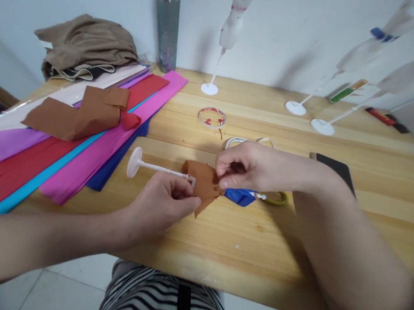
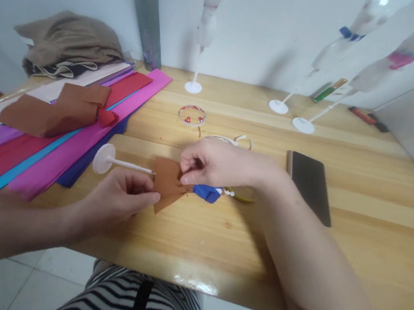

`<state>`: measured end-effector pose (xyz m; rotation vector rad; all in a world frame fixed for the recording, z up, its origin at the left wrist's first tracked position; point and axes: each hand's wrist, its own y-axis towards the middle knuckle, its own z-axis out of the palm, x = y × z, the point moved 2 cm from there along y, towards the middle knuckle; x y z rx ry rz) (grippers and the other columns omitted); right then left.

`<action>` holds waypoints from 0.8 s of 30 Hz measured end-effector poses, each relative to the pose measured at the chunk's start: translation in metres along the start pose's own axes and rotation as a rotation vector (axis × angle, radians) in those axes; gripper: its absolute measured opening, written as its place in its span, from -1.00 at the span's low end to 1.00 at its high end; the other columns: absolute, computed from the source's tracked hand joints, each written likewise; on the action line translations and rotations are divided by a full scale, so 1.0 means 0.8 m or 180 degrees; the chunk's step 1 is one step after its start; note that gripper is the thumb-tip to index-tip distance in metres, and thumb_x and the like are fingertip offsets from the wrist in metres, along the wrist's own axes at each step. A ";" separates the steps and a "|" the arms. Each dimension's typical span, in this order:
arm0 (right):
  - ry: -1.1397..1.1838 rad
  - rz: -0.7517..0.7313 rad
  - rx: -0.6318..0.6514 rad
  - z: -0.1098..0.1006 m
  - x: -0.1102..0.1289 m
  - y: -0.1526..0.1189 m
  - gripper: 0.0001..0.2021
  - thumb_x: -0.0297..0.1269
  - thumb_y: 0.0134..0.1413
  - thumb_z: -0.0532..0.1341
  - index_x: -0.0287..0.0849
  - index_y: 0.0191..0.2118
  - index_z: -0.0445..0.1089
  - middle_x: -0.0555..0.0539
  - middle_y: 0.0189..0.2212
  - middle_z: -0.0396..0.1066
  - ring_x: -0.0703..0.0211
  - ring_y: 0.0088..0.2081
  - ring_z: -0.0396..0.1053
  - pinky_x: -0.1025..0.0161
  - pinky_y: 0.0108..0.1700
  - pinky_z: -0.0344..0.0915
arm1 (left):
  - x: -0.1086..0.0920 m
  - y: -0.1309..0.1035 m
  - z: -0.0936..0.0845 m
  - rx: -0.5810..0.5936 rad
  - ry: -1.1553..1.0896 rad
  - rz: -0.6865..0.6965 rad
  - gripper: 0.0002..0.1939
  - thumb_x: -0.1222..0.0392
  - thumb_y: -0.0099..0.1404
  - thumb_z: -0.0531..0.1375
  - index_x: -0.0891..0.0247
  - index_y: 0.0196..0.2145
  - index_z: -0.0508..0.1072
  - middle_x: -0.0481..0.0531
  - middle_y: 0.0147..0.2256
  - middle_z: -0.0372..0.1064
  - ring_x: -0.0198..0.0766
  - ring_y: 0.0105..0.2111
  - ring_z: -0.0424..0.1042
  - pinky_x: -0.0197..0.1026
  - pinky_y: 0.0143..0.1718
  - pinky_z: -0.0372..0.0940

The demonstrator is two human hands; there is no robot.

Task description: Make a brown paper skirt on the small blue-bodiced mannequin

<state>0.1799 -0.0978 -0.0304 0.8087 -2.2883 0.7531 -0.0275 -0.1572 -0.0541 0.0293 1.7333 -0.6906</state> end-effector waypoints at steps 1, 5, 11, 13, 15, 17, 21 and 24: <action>-0.0084 0.0109 0.0129 0.001 0.001 -0.003 -0.84 -0.21 0.10 0.33 -0.18 -0.40 0.46 0.02 -0.53 0.43 0.27 -0.50 0.31 0.28 -0.42 0.16 | -0.001 0.001 -0.001 -0.0020 0.0066 0.0080 -0.65 0.32 0.17 0.22 0.25 -0.72 0.27 -0.16 -0.71 0.10 -0.48 -0.66 0.02 -0.34 -0.61 -0.14; -0.0564 0.0340 0.0258 0.002 0.004 -0.012 -0.88 -0.35 -0.05 0.43 -0.12 -0.43 0.47 0.04 -0.54 0.45 0.27 -0.53 0.29 0.26 -0.44 0.09 | -0.001 0.003 -0.006 -0.0016 0.0169 0.0096 -0.63 0.34 0.18 0.18 0.21 -0.72 0.20 -0.15 -0.72 0.09 -0.45 -0.66 0.02 -0.30 -0.61 -0.13; -0.0813 0.0594 0.0284 0.006 0.007 -0.009 -0.85 -0.46 -0.10 0.43 -0.12 -0.45 0.48 0.03 -0.53 0.46 0.26 -0.51 0.27 0.23 -0.41 0.06 | -0.004 0.007 -0.008 0.0079 -0.0081 0.0221 -0.77 0.19 0.17 0.24 0.24 -0.61 0.39 -0.20 -0.70 0.08 -0.46 -0.67 0.00 -0.30 -0.60 -0.13; -0.0901 0.0592 0.0297 0.005 0.009 -0.009 -0.88 -0.42 -0.08 0.43 -0.13 -0.42 0.49 0.04 -0.52 0.45 0.27 -0.51 0.27 0.24 -0.40 0.06 | -0.003 0.010 -0.009 0.0053 -0.0051 0.0410 -0.72 0.15 0.16 0.22 0.23 -0.65 0.33 -0.20 -0.69 0.04 -0.47 -0.66 -0.02 -0.30 -0.59 -0.13; -0.0921 0.0529 0.0205 0.003 0.011 -0.009 -0.93 -0.40 -0.03 0.39 -0.13 -0.41 0.50 0.05 -0.52 0.44 0.27 -0.51 0.27 0.26 -0.39 0.06 | 0.000 0.014 -0.012 0.0041 0.0060 0.0567 -0.71 0.15 0.13 0.19 0.21 -0.67 0.24 -0.19 -0.68 0.04 -0.47 -0.65 0.00 -0.30 -0.58 -0.13; -0.0847 0.0396 -0.0155 0.000 0.014 -0.006 -0.93 -0.41 0.05 0.31 -0.15 -0.42 0.46 0.06 -0.53 0.42 0.27 -0.51 0.26 0.26 -0.38 0.09 | 0.005 0.017 -0.013 0.0110 0.0176 0.0659 -0.74 0.16 0.12 0.16 0.21 -0.66 0.22 -0.18 -0.66 0.05 -0.46 -0.62 0.01 -0.29 -0.57 -0.12; -0.0525 -0.0063 -0.1374 0.001 0.014 0.010 -0.90 -0.44 0.10 0.19 -0.13 -0.42 0.36 0.01 -0.50 0.38 0.20 -0.46 0.27 0.22 -0.33 0.17 | 0.011 0.016 -0.015 0.0090 0.0555 0.0945 -0.70 0.18 0.16 0.12 0.20 -0.65 0.14 -0.17 -0.60 -0.04 -0.45 -0.55 -0.02 -0.28 -0.53 -0.12; -0.0256 -0.0449 -0.1531 0.010 0.011 0.024 -0.86 -0.37 0.22 0.13 -0.14 -0.27 0.45 -0.09 -0.34 0.51 0.10 -0.32 0.40 0.15 -0.21 0.28 | 0.010 0.012 -0.013 -0.0003 0.0895 0.1226 -0.68 0.20 0.21 0.10 0.20 -0.64 0.07 -0.16 -0.58 -0.06 -0.43 -0.53 -0.02 -0.27 -0.50 -0.10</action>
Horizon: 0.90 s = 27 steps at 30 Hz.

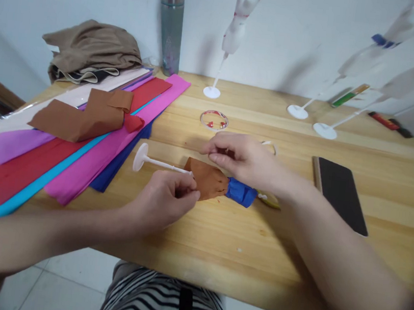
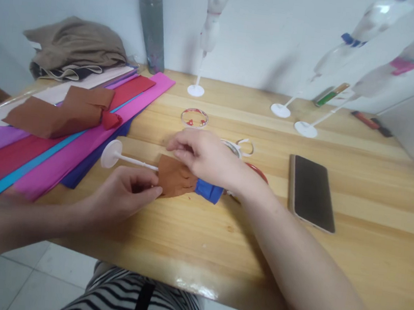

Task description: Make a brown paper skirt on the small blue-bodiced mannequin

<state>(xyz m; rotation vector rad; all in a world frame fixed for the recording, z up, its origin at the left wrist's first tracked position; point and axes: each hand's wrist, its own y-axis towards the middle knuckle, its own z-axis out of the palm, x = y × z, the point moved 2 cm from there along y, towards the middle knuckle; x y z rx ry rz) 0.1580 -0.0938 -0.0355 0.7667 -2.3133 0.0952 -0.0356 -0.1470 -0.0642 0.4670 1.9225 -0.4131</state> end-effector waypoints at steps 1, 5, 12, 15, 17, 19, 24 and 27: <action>0.0080 -0.0067 0.0052 0.004 -0.001 0.002 -0.82 -0.34 0.27 0.11 -0.15 -0.23 0.47 -0.11 -0.29 0.54 0.08 -0.27 0.43 0.13 -0.17 0.30 | -0.001 -0.001 0.000 -0.0012 0.0099 0.0070 -0.68 0.21 0.22 0.09 0.20 -0.63 0.06 -0.16 -0.58 -0.06 -0.43 -0.53 -0.02 -0.26 -0.50 -0.09; 0.0220 -0.0212 0.0366 0.012 0.003 0.005 -0.72 -0.26 0.37 0.06 -0.13 -0.35 0.42 -0.11 -0.34 0.49 0.09 -0.27 0.41 0.13 -0.14 0.31 | -0.002 -0.002 0.002 -0.0005 0.0440 0.0208 -0.68 0.24 0.25 0.07 0.19 -0.61 0.04 -0.17 -0.59 -0.06 -0.42 -0.54 -0.02 -0.25 -0.48 -0.08; 0.0684 0.0010 0.0422 0.022 0.000 0.010 -0.92 -0.43 0.06 0.23 -0.13 -0.41 0.41 -0.01 -0.43 0.41 0.19 -0.37 0.33 0.21 -0.29 0.27 | -0.004 -0.001 0.005 0.0001 0.0622 0.0314 -0.67 0.27 0.24 0.07 0.20 -0.61 0.02 -0.19 -0.62 -0.09 -0.44 -0.57 -0.04 -0.25 -0.48 -0.09; 0.1136 0.0202 0.0416 0.024 -0.010 0.008 -0.95 -0.41 -0.04 0.26 -0.12 -0.40 0.42 0.04 -0.49 0.38 0.25 -0.46 0.25 0.26 -0.40 0.22 | -0.009 0.000 0.000 0.0076 0.0470 0.0147 -0.63 0.18 0.25 0.11 0.20 -0.63 0.05 -0.17 -0.63 -0.07 -0.43 -0.57 -0.02 -0.25 -0.50 -0.09; 0.1369 0.0308 0.0494 0.022 -0.016 0.005 -0.96 -0.36 -0.06 0.29 -0.12 -0.40 0.43 0.04 -0.51 0.38 0.26 -0.49 0.25 0.28 -0.44 0.21 | -0.011 0.002 -0.004 0.0155 0.0228 -0.0059 -0.58 0.05 0.29 0.12 0.20 -0.64 0.09 -0.15 -0.64 -0.02 -0.43 -0.58 0.01 -0.26 -0.53 -0.10; 0.1487 0.0378 0.0598 0.018 -0.021 0.002 -0.94 -0.32 -0.08 0.31 -0.12 -0.41 0.43 0.04 -0.52 0.39 0.26 -0.49 0.27 0.29 -0.45 0.21 | -0.010 0.006 -0.008 0.0198 -0.0126 -0.0409 -0.53 -0.08 0.34 0.08 0.20 -0.64 0.18 -0.12 -0.66 0.08 -0.42 -0.62 0.07 -0.28 -0.56 -0.07; 0.1510 0.0202 0.0909 0.002 -0.023 -0.003 -0.88 -0.28 -0.02 0.35 -0.16 -0.45 0.42 0.06 -0.54 0.36 0.32 -0.50 0.25 0.35 -0.47 0.21 | -0.007 0.016 -0.010 -0.0068 -0.1039 -0.1415 -0.57 -0.10 0.40 0.11 0.27 -0.46 0.45 -0.09 -0.71 0.20 -0.42 -0.74 0.07 -0.31 -0.67 -0.11; 0.1446 0.0051 0.1027 -0.006 -0.022 -0.004 -0.87 -0.29 0.03 0.38 -0.19 -0.44 0.45 0.05 -0.51 0.36 0.35 -0.49 0.25 0.38 -0.45 0.20 | -0.010 0.017 -0.002 -0.0085 -0.1678 -0.1840 -0.62 -0.05 0.42 0.16 0.29 -0.42 0.45 -0.12 -0.74 0.17 -0.47 -0.76 0.00 -0.35 -0.68 -0.20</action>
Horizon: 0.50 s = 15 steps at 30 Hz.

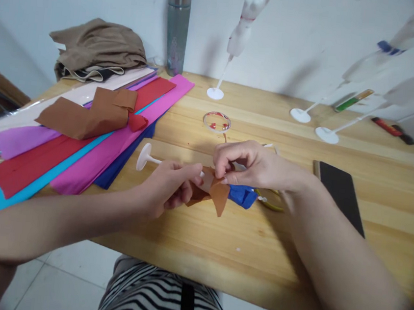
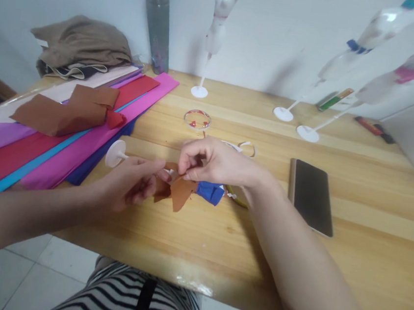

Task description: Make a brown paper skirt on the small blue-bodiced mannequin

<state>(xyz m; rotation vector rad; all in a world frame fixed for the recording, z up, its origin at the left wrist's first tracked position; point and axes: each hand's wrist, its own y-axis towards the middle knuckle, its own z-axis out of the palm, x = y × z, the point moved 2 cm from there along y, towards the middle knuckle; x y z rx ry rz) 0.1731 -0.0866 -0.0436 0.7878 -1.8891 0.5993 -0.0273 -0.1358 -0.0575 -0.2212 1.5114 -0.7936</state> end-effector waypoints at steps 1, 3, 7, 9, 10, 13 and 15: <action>-0.0010 -0.0022 0.0051 -0.001 0.000 -0.001 -0.86 -0.29 0.05 0.39 -0.19 -0.43 0.46 0.03 -0.49 0.38 0.35 -0.48 0.27 0.38 -0.44 0.21 | 0.001 -0.001 0.003 0.0026 -0.0190 -0.0115 -0.63 -0.03 0.42 0.17 0.30 -0.42 0.44 -0.13 -0.75 0.16 -0.48 -0.76 -0.01 -0.37 -0.67 -0.22; -0.0019 -0.0061 0.0151 -0.003 0.000 -0.003 -0.86 -0.28 0.10 0.39 -0.20 -0.41 0.49 0.02 -0.47 0.39 0.34 -0.47 0.29 0.38 -0.43 0.22 | 0.003 -0.002 0.009 0.0087 -0.0502 -0.0227 -0.64 0.01 0.42 0.19 0.32 -0.43 0.42 -0.15 -0.75 0.14 -0.50 -0.75 -0.01 -0.39 -0.67 -0.24; -0.0075 -0.0165 0.0294 -0.004 -0.005 -0.005 -0.83 -0.23 0.16 0.40 -0.21 -0.38 0.55 0.00 -0.42 0.41 0.35 -0.45 0.31 0.38 -0.41 0.23 | 0.004 -0.003 0.020 0.0254 -0.0819 -0.0127 -0.61 -0.03 0.38 0.25 0.30 -0.49 0.38 -0.15 -0.73 0.14 -0.51 -0.74 -0.02 -0.37 -0.67 -0.23; -0.0100 -0.0192 0.0327 -0.004 -0.006 -0.006 -0.83 -0.22 0.16 0.41 -0.21 -0.37 0.57 0.00 -0.41 0.40 0.34 -0.44 0.32 0.38 -0.41 0.24 | 0.003 -0.003 0.024 0.0279 -0.0775 -0.0123 -0.62 0.05 0.35 0.28 0.30 -0.53 0.35 -0.17 -0.73 0.12 -0.52 -0.74 -0.03 -0.36 -0.68 -0.22; -0.0101 -0.0191 0.0333 -0.004 -0.005 -0.006 -0.84 -0.22 0.15 0.41 -0.20 -0.37 0.58 0.00 -0.42 0.40 0.33 -0.44 0.32 0.37 -0.42 0.24 | 0.003 -0.002 0.025 0.0273 -0.0732 -0.0155 -0.64 0.11 0.33 0.28 0.29 -0.55 0.34 -0.17 -0.74 0.11 -0.53 -0.74 -0.03 -0.36 -0.68 -0.22; -0.0074 -0.0171 0.0332 -0.004 -0.003 -0.007 -0.87 -0.25 0.13 0.41 -0.18 -0.37 0.60 0.01 -0.44 0.39 0.32 -0.46 0.31 0.36 -0.44 0.23 | 0.003 0.000 0.028 0.0256 -0.0673 -0.0291 -0.68 0.24 0.33 0.26 0.28 -0.56 0.33 -0.19 -0.75 0.11 -0.53 -0.76 -0.03 -0.37 -0.69 -0.23; -0.0084 -0.0152 0.0320 -0.004 -0.002 -0.007 -0.90 -0.26 0.12 0.41 -0.16 -0.37 0.61 0.02 -0.45 0.39 0.31 -0.46 0.31 0.34 -0.44 0.23 | 0.004 0.003 0.029 0.0281 -0.0711 -0.0304 -0.67 0.24 0.34 0.25 0.28 -0.57 0.33 -0.20 -0.75 0.11 -0.54 -0.76 -0.03 -0.38 -0.70 -0.24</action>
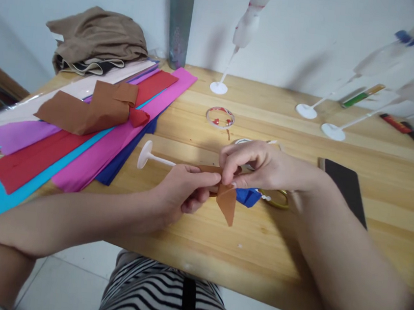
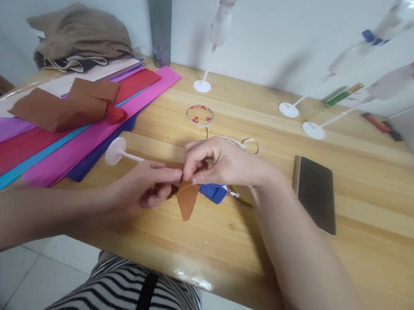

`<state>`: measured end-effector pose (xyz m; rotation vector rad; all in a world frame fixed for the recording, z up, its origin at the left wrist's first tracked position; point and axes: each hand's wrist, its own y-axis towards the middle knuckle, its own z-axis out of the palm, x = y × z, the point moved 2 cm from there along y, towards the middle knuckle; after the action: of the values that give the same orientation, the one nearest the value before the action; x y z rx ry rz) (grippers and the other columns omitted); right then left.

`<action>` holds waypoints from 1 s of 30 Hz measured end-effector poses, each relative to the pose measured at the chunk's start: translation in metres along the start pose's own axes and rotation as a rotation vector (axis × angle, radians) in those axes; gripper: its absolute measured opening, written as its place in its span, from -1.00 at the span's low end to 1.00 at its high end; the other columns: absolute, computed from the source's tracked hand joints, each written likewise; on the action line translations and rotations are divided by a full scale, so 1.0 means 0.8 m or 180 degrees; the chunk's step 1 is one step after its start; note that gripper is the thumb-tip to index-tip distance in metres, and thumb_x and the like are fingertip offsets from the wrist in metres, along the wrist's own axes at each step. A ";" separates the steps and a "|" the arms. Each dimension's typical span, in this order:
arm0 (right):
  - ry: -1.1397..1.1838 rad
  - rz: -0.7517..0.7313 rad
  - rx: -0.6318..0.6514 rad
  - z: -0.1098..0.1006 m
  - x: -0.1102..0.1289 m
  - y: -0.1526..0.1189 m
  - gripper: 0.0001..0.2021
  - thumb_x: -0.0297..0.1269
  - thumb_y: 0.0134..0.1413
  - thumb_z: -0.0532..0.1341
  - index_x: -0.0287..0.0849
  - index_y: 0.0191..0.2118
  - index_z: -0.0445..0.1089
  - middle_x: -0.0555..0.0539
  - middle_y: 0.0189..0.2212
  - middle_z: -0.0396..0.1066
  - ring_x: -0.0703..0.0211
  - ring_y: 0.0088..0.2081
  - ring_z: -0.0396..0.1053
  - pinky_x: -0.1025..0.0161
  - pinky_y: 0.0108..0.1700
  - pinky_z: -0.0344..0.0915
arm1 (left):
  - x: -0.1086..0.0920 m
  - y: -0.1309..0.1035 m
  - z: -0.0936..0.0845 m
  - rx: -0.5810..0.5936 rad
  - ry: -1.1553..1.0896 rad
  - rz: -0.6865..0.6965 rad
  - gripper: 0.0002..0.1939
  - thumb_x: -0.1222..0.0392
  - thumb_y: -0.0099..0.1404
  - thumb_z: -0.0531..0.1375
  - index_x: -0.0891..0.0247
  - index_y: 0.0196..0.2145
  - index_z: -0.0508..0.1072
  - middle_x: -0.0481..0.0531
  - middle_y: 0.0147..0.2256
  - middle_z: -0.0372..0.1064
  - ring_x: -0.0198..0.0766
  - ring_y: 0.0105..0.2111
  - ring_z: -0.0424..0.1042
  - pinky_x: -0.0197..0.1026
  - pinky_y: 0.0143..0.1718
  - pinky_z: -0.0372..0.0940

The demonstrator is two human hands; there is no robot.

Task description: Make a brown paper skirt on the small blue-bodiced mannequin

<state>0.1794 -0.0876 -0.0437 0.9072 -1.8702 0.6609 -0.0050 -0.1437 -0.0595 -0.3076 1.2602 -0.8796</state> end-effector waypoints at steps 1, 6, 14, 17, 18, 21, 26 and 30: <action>-0.0018 0.0004 -0.0007 0.000 0.000 0.000 -0.91 -0.27 0.11 0.41 -0.15 -0.37 0.61 0.02 -0.45 0.39 0.31 -0.46 0.31 0.34 -0.44 0.23 | 0.001 0.002 0.000 0.0022 -0.0021 0.0007 -0.67 0.26 0.33 0.25 0.28 -0.58 0.32 -0.20 -0.76 0.11 -0.55 -0.77 -0.03 -0.39 -0.70 -0.24; 0.0001 -0.0077 -0.0011 0.000 0.000 0.001 -0.90 -0.26 0.12 0.42 -0.16 -0.37 0.62 0.02 -0.46 0.38 0.31 -0.47 0.30 0.34 -0.46 0.22 | 0.007 0.006 -0.002 0.0038 -0.0116 0.0071 -0.71 0.33 0.29 0.24 0.29 -0.58 0.35 -0.21 -0.76 0.11 -0.55 -0.78 -0.04 -0.39 -0.72 -0.24; 0.0424 -0.0110 -0.0026 -0.001 -0.004 -0.002 -0.76 -0.09 0.15 0.46 -0.18 -0.38 0.62 0.03 -0.46 0.36 0.30 -0.45 0.28 0.32 -0.42 0.21 | 0.009 0.004 -0.004 0.0056 -0.0059 0.0181 -0.69 0.31 0.29 0.27 0.30 -0.59 0.36 -0.20 -0.76 0.13 -0.56 -0.77 -0.04 -0.40 -0.72 -0.23; 0.0522 -0.0199 -0.0056 0.000 -0.007 -0.003 -0.70 -0.04 0.16 0.45 -0.19 -0.38 0.61 0.03 -0.46 0.36 0.32 -0.44 0.28 0.32 -0.40 0.21 | 0.008 0.003 -0.004 0.0034 0.0043 0.0170 -0.68 0.31 0.30 0.26 0.30 -0.60 0.35 -0.19 -0.76 0.12 -0.56 -0.77 -0.04 -0.40 -0.72 -0.22; 0.0530 -0.0238 -0.0032 0.000 -0.008 -0.003 -0.69 -0.02 0.16 0.45 -0.19 -0.38 0.61 0.03 -0.46 0.36 0.32 -0.45 0.28 0.33 -0.41 0.22 | 0.007 0.003 -0.004 0.0022 0.0076 0.0169 -0.68 0.32 0.30 0.25 0.30 -0.61 0.35 -0.19 -0.76 0.12 -0.56 -0.77 -0.04 -0.40 -0.72 -0.22; 0.0516 -0.0273 -0.0012 0.000 -0.010 -0.002 -0.67 0.01 0.14 0.46 -0.19 -0.40 0.60 0.02 -0.47 0.36 0.32 -0.45 0.28 0.34 -0.41 0.23 | 0.008 0.003 -0.004 -0.0004 0.0140 0.0191 -0.65 0.32 0.30 0.25 0.29 -0.63 0.32 -0.19 -0.76 0.11 -0.56 -0.77 -0.04 -0.40 -0.72 -0.21; 0.0494 -0.0258 0.0004 -0.003 -0.010 -0.001 -0.65 0.05 0.10 0.47 -0.16 -0.42 0.60 0.02 -0.48 0.35 0.31 -0.46 0.28 0.35 -0.41 0.24 | 0.013 0.007 -0.008 0.0026 0.0180 0.0251 -0.68 0.29 0.29 0.24 0.28 -0.61 0.34 -0.19 -0.76 0.12 -0.55 -0.77 -0.03 -0.39 -0.71 -0.20; 0.0465 -0.0304 0.0051 -0.005 -0.008 -0.004 -0.67 0.03 0.14 0.45 -0.16 -0.41 0.61 0.03 -0.47 0.34 0.32 -0.46 0.27 0.36 -0.40 0.24 | 0.018 0.009 -0.013 0.0001 0.0143 0.0304 -0.74 0.23 0.23 0.30 0.28 -0.57 0.39 -0.19 -0.76 0.12 -0.54 -0.75 -0.01 -0.38 -0.69 -0.20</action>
<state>0.1856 -0.0844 -0.0473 0.9275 -1.6840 0.6666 -0.0107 -0.1468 -0.0772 -0.2264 1.3056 -0.8089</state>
